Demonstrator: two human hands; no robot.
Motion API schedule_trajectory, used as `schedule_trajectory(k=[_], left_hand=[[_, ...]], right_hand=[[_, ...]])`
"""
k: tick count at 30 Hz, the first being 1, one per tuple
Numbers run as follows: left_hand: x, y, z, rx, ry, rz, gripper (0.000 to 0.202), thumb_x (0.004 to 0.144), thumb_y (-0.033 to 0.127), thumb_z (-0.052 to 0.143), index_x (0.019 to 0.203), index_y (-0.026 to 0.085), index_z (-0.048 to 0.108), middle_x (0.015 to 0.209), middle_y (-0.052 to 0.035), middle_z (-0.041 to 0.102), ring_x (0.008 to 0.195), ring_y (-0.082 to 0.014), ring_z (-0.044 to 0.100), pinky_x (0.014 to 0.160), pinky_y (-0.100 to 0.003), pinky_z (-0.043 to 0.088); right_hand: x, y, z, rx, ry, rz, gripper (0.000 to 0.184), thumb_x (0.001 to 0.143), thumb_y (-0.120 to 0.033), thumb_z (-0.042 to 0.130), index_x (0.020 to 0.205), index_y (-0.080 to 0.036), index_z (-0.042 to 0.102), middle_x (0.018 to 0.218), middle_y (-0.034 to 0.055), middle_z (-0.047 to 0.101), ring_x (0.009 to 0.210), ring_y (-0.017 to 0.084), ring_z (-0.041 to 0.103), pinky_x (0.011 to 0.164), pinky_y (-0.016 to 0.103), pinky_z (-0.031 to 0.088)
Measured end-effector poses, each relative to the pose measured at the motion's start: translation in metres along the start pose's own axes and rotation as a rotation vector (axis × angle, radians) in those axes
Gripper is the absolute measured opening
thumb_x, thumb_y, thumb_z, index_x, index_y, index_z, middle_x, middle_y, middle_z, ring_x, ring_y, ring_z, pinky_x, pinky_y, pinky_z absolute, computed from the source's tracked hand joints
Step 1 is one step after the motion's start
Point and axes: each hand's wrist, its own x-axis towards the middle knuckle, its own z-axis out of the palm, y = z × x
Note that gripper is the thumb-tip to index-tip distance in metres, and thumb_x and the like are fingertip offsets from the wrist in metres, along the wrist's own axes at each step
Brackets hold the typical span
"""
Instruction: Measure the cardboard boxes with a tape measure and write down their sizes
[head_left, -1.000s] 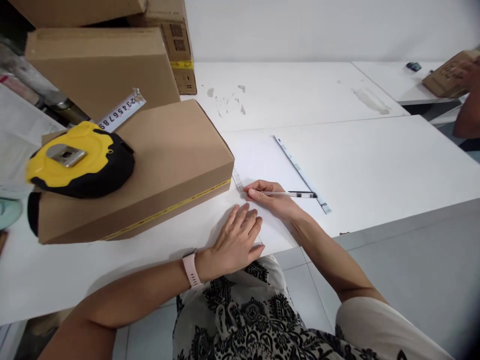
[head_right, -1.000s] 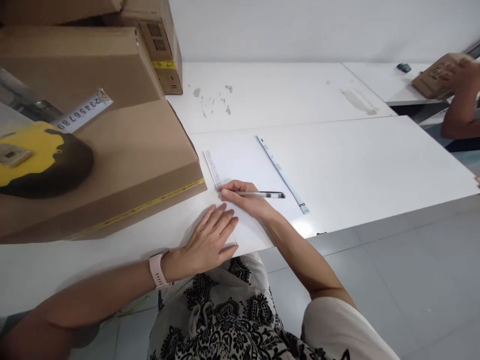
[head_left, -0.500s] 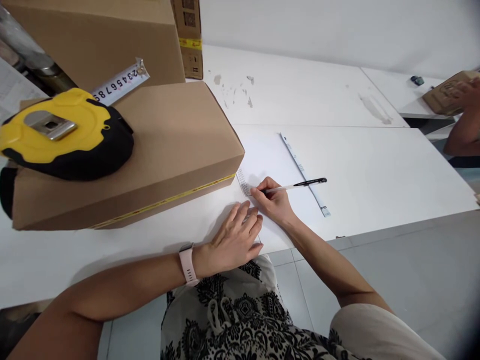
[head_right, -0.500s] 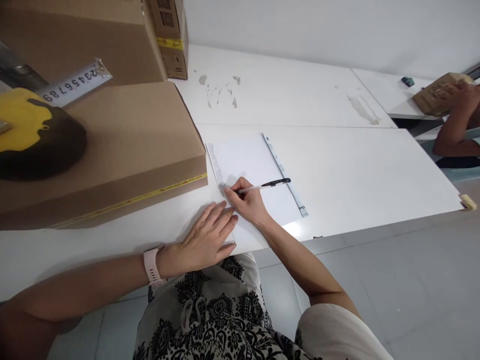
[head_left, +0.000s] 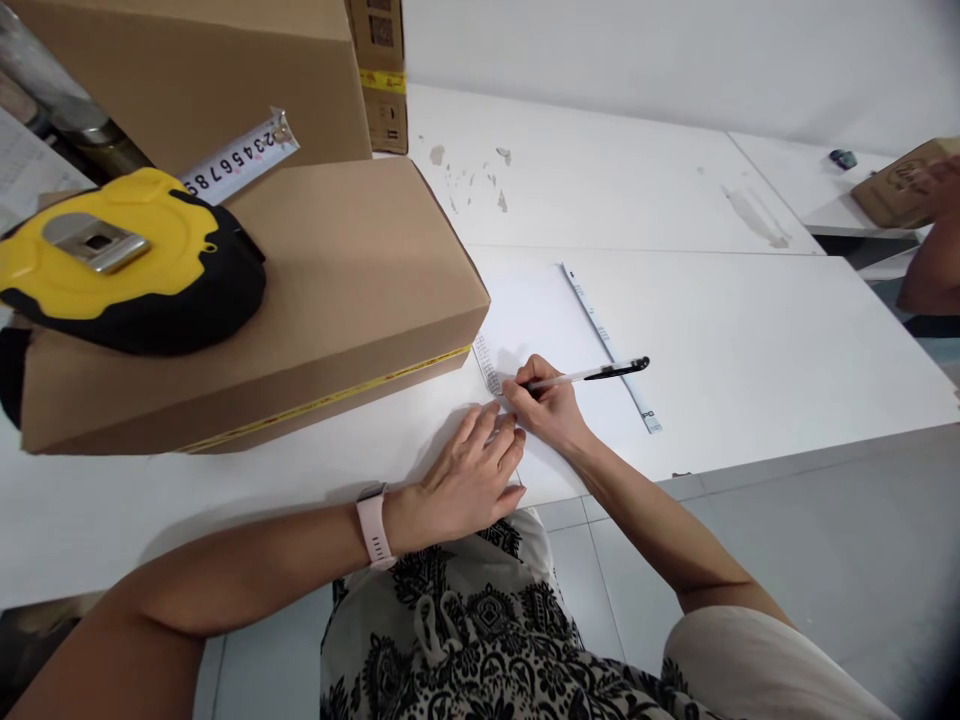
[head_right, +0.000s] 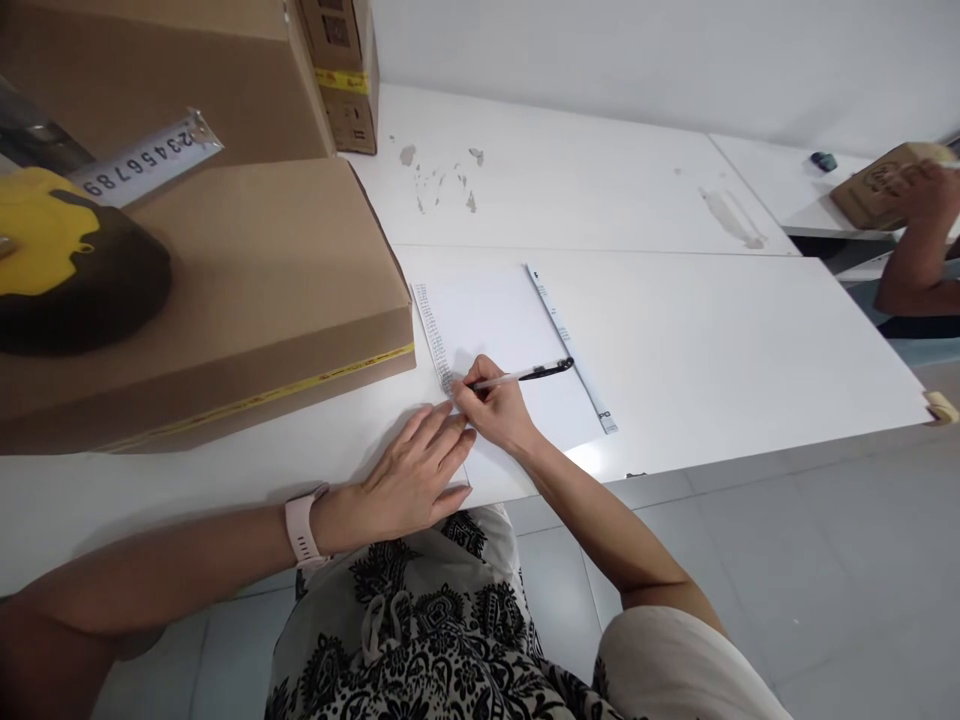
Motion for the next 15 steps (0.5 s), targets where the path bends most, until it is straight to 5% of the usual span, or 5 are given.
schedule_trajectory(k=[15], left_hand=[[0.0002, 0.0003, 0.0009, 0.012, 0.003, 0.002, 0.065, 0.099, 0.052, 0.053, 0.14, 0.002, 0.055, 0.14, -0.0209, 0.062, 0.138, -0.0408, 0.049, 0.12, -0.054, 0.031]], right_hand=[[0.0009, 0.0039, 0.0002, -0.021, -0.031, -0.044, 0.027, 0.088, -0.033, 0.067, 0.072, -0.024, 0.047, 0.062, -0.0065, 0.044, 0.054, 0.01, 0.038, 0.052, 0.027, 0.033]])
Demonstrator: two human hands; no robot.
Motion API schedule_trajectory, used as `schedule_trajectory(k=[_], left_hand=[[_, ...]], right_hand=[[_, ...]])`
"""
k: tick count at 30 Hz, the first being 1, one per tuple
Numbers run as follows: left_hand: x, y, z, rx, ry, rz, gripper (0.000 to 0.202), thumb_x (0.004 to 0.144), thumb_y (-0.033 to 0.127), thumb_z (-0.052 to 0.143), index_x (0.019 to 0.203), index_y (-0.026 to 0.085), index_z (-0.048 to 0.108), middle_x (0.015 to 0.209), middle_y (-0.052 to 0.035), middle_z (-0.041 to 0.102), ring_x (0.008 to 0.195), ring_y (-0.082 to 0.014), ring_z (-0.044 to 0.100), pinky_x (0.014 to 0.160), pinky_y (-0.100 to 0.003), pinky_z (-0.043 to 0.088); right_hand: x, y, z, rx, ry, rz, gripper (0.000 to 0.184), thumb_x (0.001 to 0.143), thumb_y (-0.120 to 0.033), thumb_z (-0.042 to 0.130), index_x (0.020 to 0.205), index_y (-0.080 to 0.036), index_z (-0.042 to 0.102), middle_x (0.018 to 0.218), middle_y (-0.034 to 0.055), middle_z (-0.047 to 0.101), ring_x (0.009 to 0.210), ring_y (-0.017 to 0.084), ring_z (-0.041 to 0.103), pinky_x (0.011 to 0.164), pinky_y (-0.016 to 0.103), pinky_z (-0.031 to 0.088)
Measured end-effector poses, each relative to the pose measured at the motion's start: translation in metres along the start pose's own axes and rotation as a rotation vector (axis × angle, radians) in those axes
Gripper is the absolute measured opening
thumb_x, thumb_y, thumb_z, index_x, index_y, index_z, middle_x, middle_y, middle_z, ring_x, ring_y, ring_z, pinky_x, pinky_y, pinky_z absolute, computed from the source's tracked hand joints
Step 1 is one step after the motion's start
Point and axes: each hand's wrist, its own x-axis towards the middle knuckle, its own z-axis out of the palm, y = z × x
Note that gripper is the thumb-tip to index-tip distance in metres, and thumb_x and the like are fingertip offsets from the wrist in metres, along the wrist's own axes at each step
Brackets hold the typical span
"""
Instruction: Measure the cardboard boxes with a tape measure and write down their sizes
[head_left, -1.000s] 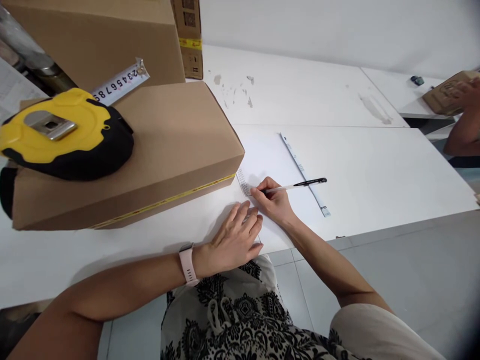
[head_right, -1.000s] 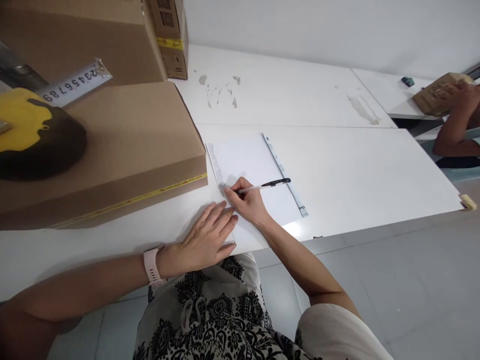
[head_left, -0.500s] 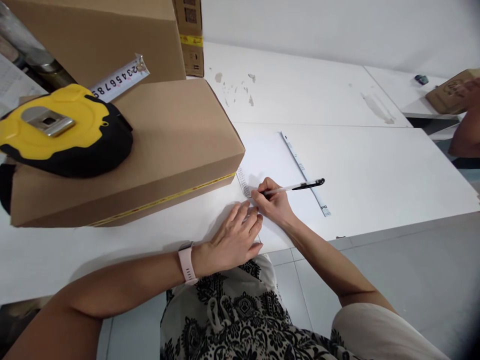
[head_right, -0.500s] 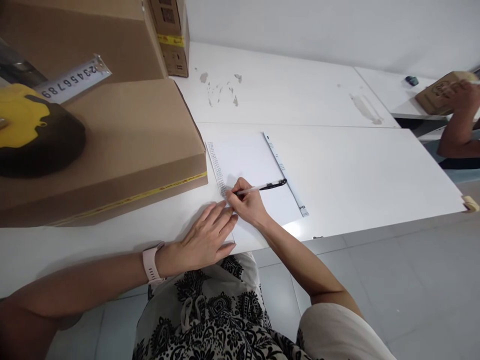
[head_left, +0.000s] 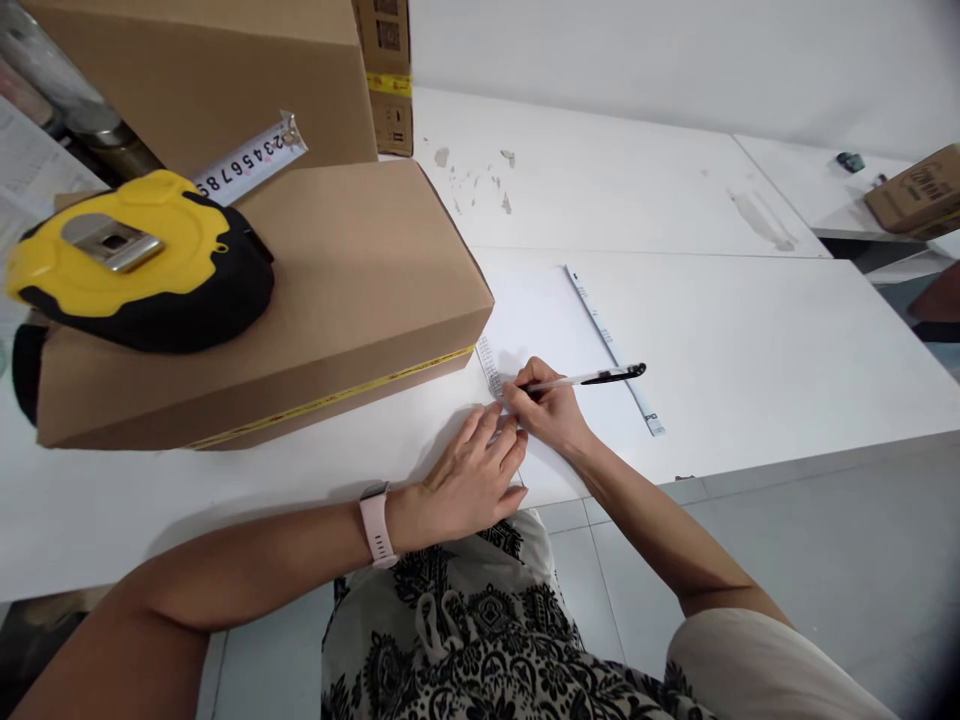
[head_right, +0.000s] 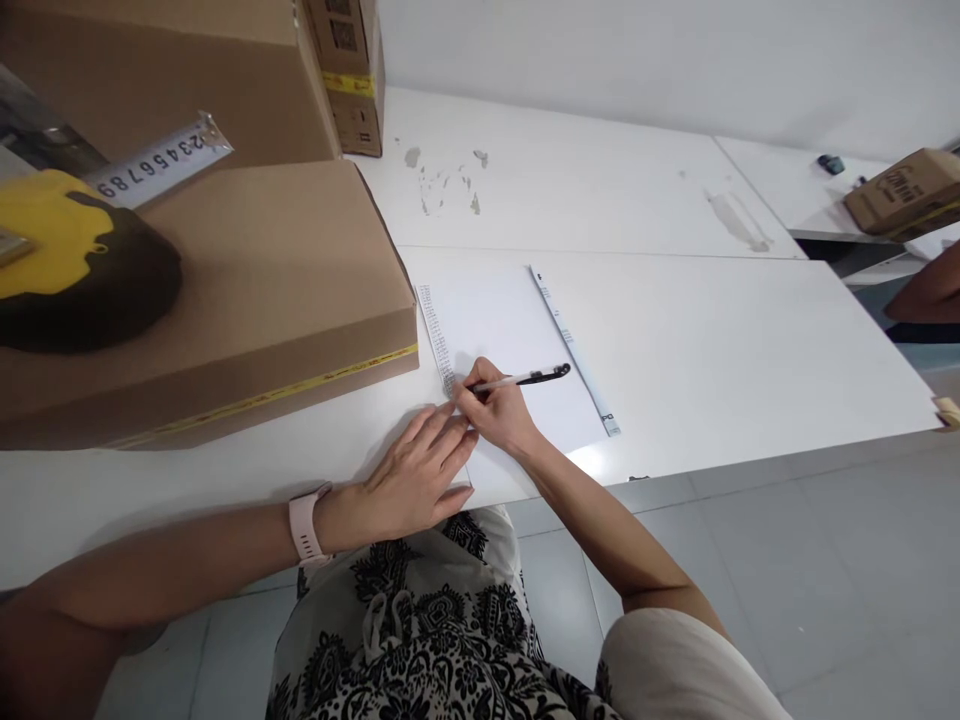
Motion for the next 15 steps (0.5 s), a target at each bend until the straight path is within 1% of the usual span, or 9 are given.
schedule_trajectory(k=[5, 10, 15], left_hand=[[-0.0001, 0.0002, 0.0014, 0.0, 0.006, 0.002, 0.065, 0.098, 0.052, 0.054, 0.14, 0.001, 0.054, 0.136, -0.0209, 0.064, 0.137, -0.0411, 0.049, 0.12, -0.054, 0.031], [-0.0002, -0.0003, 0.0008, -0.007, -0.011, 0.001, 0.065, 0.099, 0.052, 0.052, 0.14, 0.002, 0.054, 0.138, -0.0209, 0.063, 0.138, -0.0411, 0.048, 0.12, -0.054, 0.03], [-0.0008, -0.0003, -0.0003, -0.004, -0.036, -0.003, 0.066, 0.1, 0.052, 0.051, 0.142, 0.002, 0.053, 0.14, -0.0213, 0.061, 0.14, -0.0404, 0.047, 0.122, -0.054, 0.029]], right_hand=[[-0.0001, -0.0012, 0.0005, -0.004, -0.016, 0.016, 0.027, 0.087, -0.034, 0.068, 0.073, -0.024, 0.046, 0.061, -0.0067, 0.044, 0.054, 0.011, 0.039, 0.051, 0.027, 0.033], [0.0004, -0.0033, 0.0001, -0.021, -0.002, -0.013, 0.026, 0.085, -0.031, 0.068, 0.071, -0.024, 0.047, 0.061, -0.007, 0.044, 0.053, 0.01, 0.037, 0.051, 0.026, 0.032], [-0.0001, -0.0026, -0.0007, -0.014, -0.01, -0.006, 0.027, 0.085, -0.031, 0.068, 0.071, -0.024, 0.046, 0.061, -0.0068, 0.044, 0.053, 0.01, 0.037, 0.051, 0.027, 0.032]])
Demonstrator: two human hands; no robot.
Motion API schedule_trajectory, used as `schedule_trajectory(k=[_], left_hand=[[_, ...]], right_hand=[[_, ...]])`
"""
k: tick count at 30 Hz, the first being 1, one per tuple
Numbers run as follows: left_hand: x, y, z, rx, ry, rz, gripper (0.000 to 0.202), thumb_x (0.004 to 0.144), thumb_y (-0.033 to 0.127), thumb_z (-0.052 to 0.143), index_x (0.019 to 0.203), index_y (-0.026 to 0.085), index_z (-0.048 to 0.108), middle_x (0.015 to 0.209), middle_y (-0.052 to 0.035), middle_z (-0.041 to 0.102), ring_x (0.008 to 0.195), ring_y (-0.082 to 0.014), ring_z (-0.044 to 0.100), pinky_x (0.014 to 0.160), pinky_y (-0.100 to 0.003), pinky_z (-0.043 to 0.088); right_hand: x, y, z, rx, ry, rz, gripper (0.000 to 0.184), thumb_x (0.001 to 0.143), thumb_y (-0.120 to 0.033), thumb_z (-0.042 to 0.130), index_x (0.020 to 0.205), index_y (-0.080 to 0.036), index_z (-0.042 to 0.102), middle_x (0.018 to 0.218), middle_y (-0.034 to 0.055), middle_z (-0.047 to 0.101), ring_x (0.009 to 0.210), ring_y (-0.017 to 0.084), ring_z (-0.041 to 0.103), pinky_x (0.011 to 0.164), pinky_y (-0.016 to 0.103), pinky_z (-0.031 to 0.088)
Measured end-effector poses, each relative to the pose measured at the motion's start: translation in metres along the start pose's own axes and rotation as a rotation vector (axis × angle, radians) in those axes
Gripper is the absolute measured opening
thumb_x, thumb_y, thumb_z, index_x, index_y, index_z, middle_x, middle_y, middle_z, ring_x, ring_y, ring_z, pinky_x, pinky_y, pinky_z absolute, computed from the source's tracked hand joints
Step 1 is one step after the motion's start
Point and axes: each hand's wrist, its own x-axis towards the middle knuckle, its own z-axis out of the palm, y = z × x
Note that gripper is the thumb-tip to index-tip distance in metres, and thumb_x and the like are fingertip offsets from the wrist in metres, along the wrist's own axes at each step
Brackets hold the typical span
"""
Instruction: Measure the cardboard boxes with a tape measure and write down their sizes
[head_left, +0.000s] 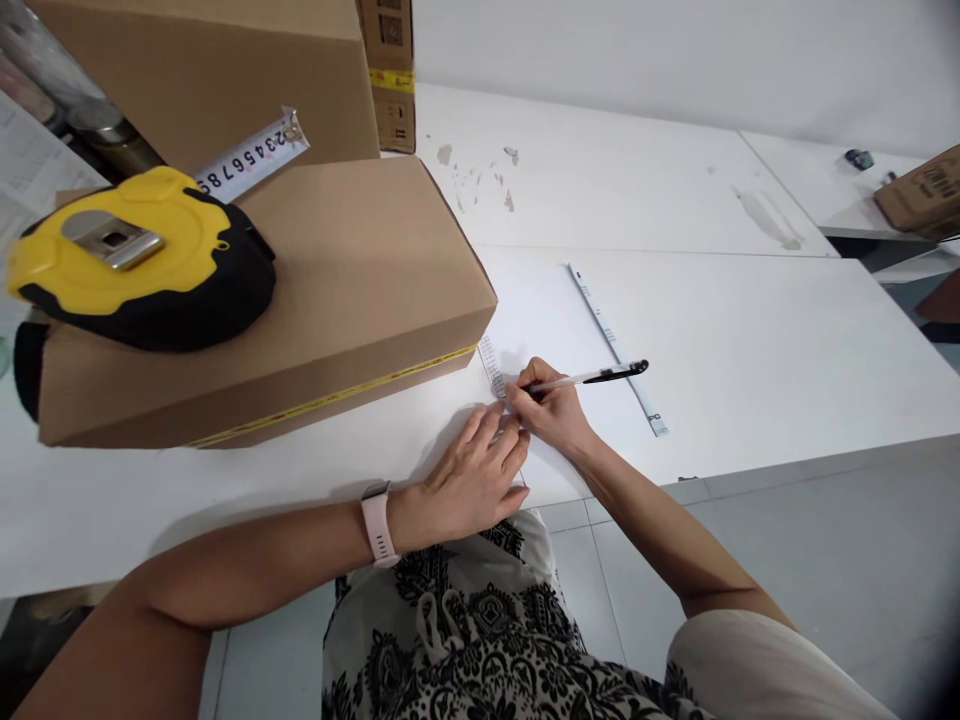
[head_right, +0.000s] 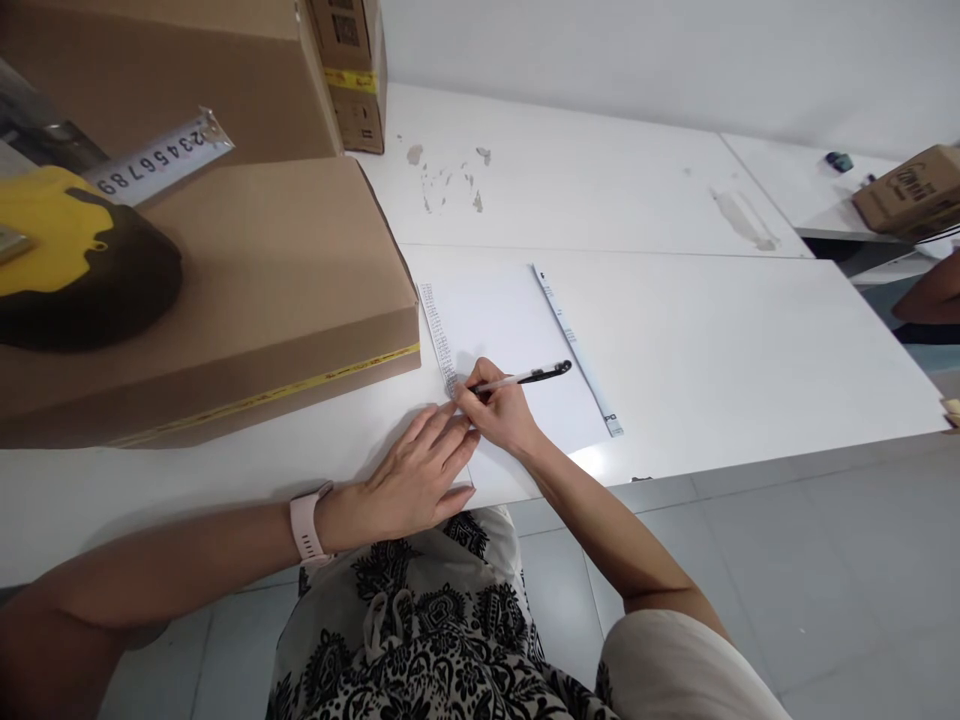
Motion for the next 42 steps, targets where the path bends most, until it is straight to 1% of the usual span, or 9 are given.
schedule_trajectory(k=[9, 14, 21, 25, 34, 38, 42], left_hand=[[0.0011, 0.0001, -0.0006, 0.009, 0.039, 0.0, 0.064, 0.098, 0.052, 0.054, 0.139, 0.002, 0.056, 0.141, -0.0208, 0.062, 0.138, -0.04, 0.05, 0.121, -0.053, 0.03], [0.0019, 0.0005, -0.0015, 0.003, 0.035, 0.003, 0.064, 0.098, 0.052, 0.055, 0.138, 0.002, 0.056, 0.14, -0.021, 0.063, 0.137, -0.0402, 0.05, 0.12, -0.053, 0.031], [0.0011, 0.0003, -0.0031, 0.019, 0.018, 0.005, 0.064, 0.099, 0.052, 0.053, 0.139, 0.002, 0.055, 0.141, -0.0212, 0.062, 0.138, -0.0404, 0.049, 0.121, -0.054, 0.03], [0.001, 0.0004, -0.0043, 0.017, 0.005, -0.001, 0.064, 0.099, 0.052, 0.052, 0.141, 0.003, 0.055, 0.143, -0.0206, 0.061, 0.14, -0.0399, 0.048, 0.122, -0.053, 0.03], [0.0015, 0.0001, -0.0062, 0.001, 0.027, 0.003, 0.063, 0.098, 0.051, 0.056, 0.138, 0.002, 0.057, 0.139, -0.0207, 0.064, 0.137, -0.0407, 0.051, 0.12, -0.053, 0.032], [0.0013, 0.0002, -0.0061, 0.009, 0.021, 0.006, 0.063, 0.099, 0.051, 0.054, 0.137, 0.002, 0.057, 0.141, -0.021, 0.063, 0.137, -0.0408, 0.051, 0.12, -0.053, 0.031], [0.001, -0.0001, -0.0044, 0.01, 0.019, 0.002, 0.064, 0.099, 0.053, 0.054, 0.139, 0.003, 0.056, 0.142, -0.0207, 0.062, 0.138, -0.0402, 0.049, 0.121, -0.053, 0.031]], right_hand=[[-0.0001, -0.0005, -0.0004, -0.009, 0.029, 0.001, 0.026, 0.085, -0.029, 0.068, 0.071, -0.024, 0.046, 0.06, -0.0071, 0.042, 0.053, 0.01, 0.036, 0.05, 0.026, 0.029], [-0.0003, 0.0, -0.0006, -0.007, 0.014, 0.001, 0.025, 0.086, -0.028, 0.066, 0.072, -0.024, 0.046, 0.059, -0.0075, 0.042, 0.052, 0.01, 0.036, 0.049, 0.027, 0.028], [0.0005, -0.0006, 0.0004, -0.007, 0.011, -0.019, 0.026, 0.084, -0.027, 0.067, 0.07, -0.024, 0.045, 0.062, -0.0067, 0.043, 0.054, 0.01, 0.036, 0.051, 0.027, 0.031], [0.0001, -0.0008, -0.0002, -0.015, 0.012, -0.005, 0.026, 0.084, -0.026, 0.067, 0.07, -0.024, 0.045, 0.062, -0.0065, 0.043, 0.054, 0.01, 0.037, 0.051, 0.027, 0.031], [0.0001, -0.0019, -0.0002, -0.016, 0.021, 0.02, 0.027, 0.083, -0.03, 0.068, 0.07, -0.024, 0.046, 0.062, -0.0062, 0.044, 0.054, 0.01, 0.037, 0.051, 0.027, 0.031], [-0.0002, -0.0008, -0.0007, -0.032, 0.057, -0.009, 0.025, 0.084, -0.027, 0.067, 0.069, -0.024, 0.046, 0.062, -0.0062, 0.043, 0.055, 0.01, 0.037, 0.052, 0.027, 0.031], [0.0001, 0.0003, -0.0014, -0.046, 0.05, -0.019, 0.025, 0.084, -0.027, 0.067, 0.07, -0.023, 0.047, 0.062, -0.0062, 0.044, 0.055, 0.011, 0.037, 0.052, 0.028, 0.03]])
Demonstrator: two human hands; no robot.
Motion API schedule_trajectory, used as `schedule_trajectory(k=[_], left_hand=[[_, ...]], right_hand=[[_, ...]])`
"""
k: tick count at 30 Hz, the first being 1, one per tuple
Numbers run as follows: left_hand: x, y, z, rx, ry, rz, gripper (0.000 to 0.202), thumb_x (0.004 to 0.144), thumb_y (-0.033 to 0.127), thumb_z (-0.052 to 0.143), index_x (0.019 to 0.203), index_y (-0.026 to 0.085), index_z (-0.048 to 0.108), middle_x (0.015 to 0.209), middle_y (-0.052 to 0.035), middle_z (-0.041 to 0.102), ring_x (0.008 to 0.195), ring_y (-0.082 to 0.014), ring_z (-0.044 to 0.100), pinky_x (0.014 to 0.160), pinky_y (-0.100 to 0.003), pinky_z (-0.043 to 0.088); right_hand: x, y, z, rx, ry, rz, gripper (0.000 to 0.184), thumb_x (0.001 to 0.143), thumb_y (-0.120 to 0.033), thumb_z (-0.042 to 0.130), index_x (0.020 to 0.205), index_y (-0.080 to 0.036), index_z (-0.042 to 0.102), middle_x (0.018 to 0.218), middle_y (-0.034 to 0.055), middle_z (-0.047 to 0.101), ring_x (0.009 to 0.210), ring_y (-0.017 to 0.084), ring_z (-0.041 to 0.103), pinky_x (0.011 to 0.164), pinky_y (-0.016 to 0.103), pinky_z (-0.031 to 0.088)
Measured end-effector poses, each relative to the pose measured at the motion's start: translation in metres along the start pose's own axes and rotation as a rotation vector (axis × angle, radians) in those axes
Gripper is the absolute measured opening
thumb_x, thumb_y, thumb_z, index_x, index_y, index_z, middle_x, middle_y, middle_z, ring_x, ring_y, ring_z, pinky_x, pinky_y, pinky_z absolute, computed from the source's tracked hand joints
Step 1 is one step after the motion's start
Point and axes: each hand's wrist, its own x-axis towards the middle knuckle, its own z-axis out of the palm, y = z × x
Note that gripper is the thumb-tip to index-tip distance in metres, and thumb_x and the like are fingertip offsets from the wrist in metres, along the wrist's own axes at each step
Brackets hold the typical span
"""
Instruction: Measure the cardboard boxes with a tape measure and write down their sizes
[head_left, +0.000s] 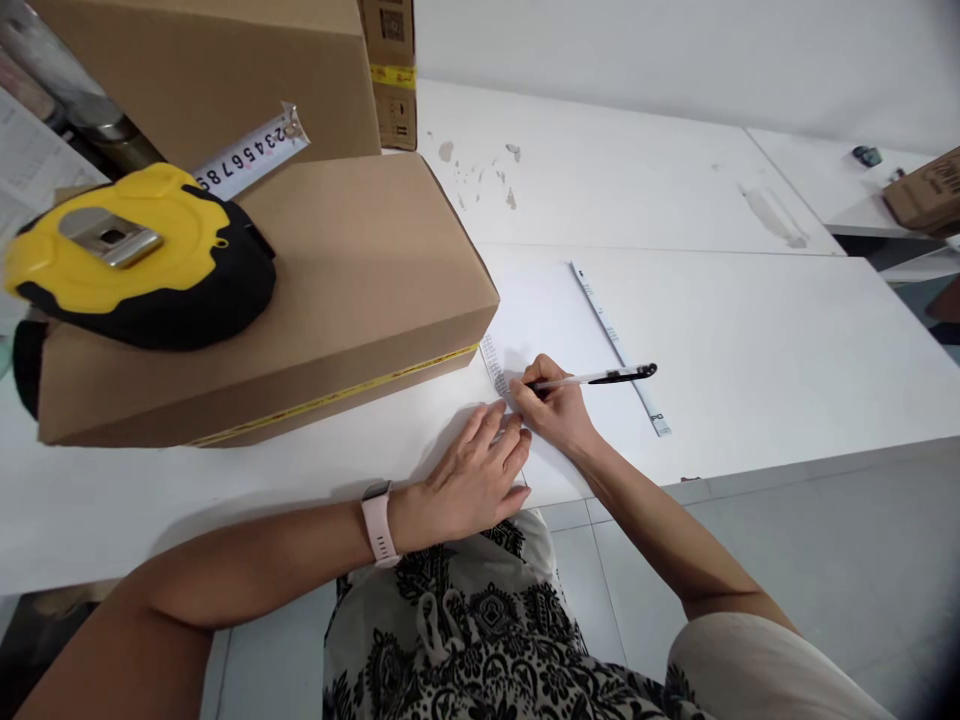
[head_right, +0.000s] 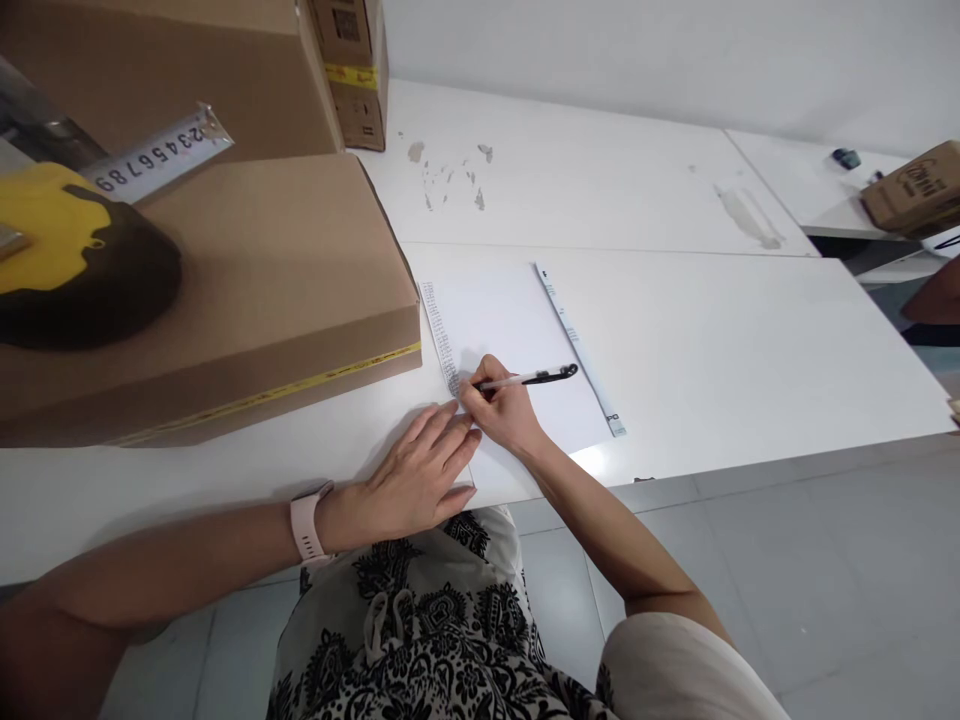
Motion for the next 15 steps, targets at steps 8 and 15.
schedule_trajectory(k=[8, 15], left_hand=[[0.0002, 0.0, 0.0008, -0.018, -0.003, 0.001, 0.063, 0.099, 0.051, 0.054, 0.138, 0.002, 0.056, 0.142, -0.0214, 0.062, 0.138, -0.0404, 0.049, 0.121, -0.054, 0.032], [-0.0007, 0.0007, 0.0019, -0.014, -0.012, -0.005, 0.063, 0.1, 0.052, 0.051, 0.14, 0.003, 0.055, 0.144, -0.0216, 0.06, 0.141, -0.0395, 0.047, 0.123, -0.053, 0.029]], right_hand=[[-0.0005, -0.0001, 0.0003, -0.001, -0.006, 0.028, 0.027, 0.085, -0.029, 0.068, 0.07, -0.024, 0.047, 0.062, -0.0061, 0.043, 0.055, 0.011, 0.036, 0.052, 0.027, 0.031], [0.0002, -0.0035, -0.0002, 0.001, 0.005, 0.031, 0.029, 0.082, -0.029, 0.069, 0.069, -0.024, 0.044, 0.06, -0.0062, 0.041, 0.055, 0.011, 0.035, 0.052, 0.027, 0.031]])
